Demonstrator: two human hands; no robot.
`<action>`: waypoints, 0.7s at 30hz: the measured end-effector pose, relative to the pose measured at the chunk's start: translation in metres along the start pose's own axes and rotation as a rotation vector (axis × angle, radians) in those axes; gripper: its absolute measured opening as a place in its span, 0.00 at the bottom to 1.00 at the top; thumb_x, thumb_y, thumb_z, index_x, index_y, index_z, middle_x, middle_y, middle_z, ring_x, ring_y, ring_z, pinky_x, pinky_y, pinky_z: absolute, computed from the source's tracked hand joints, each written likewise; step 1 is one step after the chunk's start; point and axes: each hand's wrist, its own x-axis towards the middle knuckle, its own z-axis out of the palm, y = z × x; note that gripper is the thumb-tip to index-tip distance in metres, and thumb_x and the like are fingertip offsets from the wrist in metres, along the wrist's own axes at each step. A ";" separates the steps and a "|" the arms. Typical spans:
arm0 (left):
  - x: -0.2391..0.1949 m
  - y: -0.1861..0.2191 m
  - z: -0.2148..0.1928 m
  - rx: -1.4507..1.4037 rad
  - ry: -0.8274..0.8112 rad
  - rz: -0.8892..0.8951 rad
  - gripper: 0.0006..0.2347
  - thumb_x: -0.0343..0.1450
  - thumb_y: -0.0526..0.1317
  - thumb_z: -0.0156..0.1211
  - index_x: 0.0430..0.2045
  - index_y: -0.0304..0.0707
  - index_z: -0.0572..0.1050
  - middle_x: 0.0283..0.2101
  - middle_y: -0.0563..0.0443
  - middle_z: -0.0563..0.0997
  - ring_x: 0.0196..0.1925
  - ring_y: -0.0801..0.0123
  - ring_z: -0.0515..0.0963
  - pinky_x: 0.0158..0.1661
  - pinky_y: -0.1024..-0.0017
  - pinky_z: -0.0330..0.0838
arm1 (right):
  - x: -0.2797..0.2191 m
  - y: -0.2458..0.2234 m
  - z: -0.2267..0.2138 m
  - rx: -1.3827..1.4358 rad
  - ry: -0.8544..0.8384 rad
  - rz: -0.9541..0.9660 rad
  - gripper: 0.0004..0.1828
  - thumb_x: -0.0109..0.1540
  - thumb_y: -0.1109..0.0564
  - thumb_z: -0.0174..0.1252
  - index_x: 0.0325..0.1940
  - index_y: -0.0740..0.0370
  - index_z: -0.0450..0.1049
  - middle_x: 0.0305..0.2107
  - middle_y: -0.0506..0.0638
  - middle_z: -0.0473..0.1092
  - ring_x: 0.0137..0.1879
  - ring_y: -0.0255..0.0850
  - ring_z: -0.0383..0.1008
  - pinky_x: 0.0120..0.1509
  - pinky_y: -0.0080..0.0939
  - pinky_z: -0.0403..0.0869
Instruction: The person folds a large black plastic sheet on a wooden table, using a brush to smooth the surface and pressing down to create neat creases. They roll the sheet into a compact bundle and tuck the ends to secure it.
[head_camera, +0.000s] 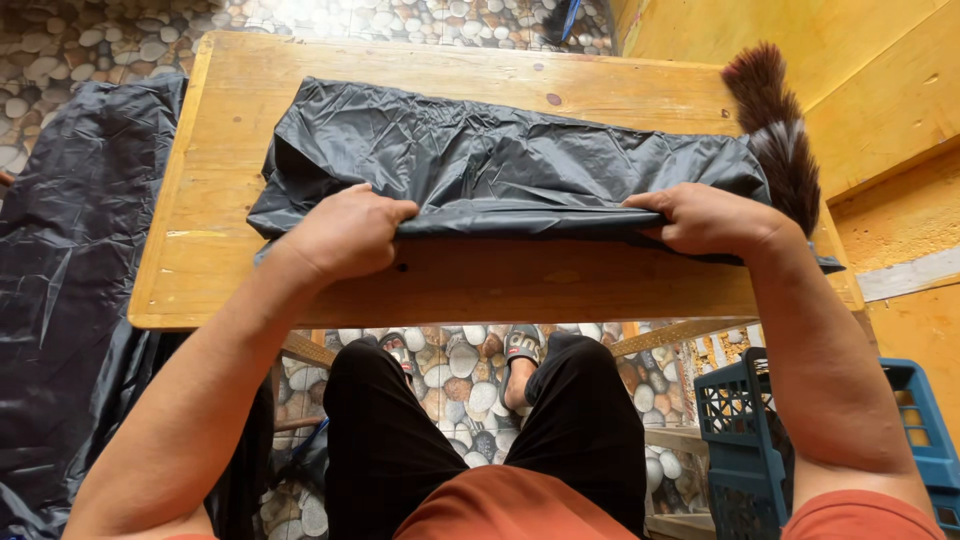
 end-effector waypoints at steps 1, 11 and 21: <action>0.002 -0.006 -0.004 0.000 0.001 -0.001 0.20 0.66 0.38 0.53 0.55 0.49 0.76 0.46 0.46 0.85 0.58 0.54 0.80 0.70 0.57 0.58 | -0.003 -0.005 -0.004 -0.001 0.000 -0.001 0.27 0.60 0.54 0.53 0.65 0.38 0.73 0.45 0.63 0.79 0.56 0.65 0.76 0.59 0.61 0.73; -0.018 0.008 -0.100 -0.332 -0.358 -0.194 0.14 0.63 0.44 0.53 0.39 0.46 0.80 0.36 0.40 0.83 0.43 0.50 0.78 0.46 0.57 0.69 | 0.001 0.014 -0.023 -0.005 -0.101 0.010 0.25 0.59 0.42 0.60 0.60 0.46 0.75 0.52 0.50 0.75 0.60 0.47 0.74 0.65 0.46 0.69; -0.049 -0.005 -0.097 -0.241 -0.467 -0.167 0.11 0.67 0.49 0.58 0.39 0.55 0.81 0.35 0.55 0.85 0.39 0.65 0.79 0.41 0.68 0.68 | 0.002 0.013 -0.028 -0.019 -0.183 0.066 0.31 0.58 0.38 0.62 0.65 0.43 0.75 0.59 0.38 0.76 0.63 0.33 0.74 0.69 0.33 0.66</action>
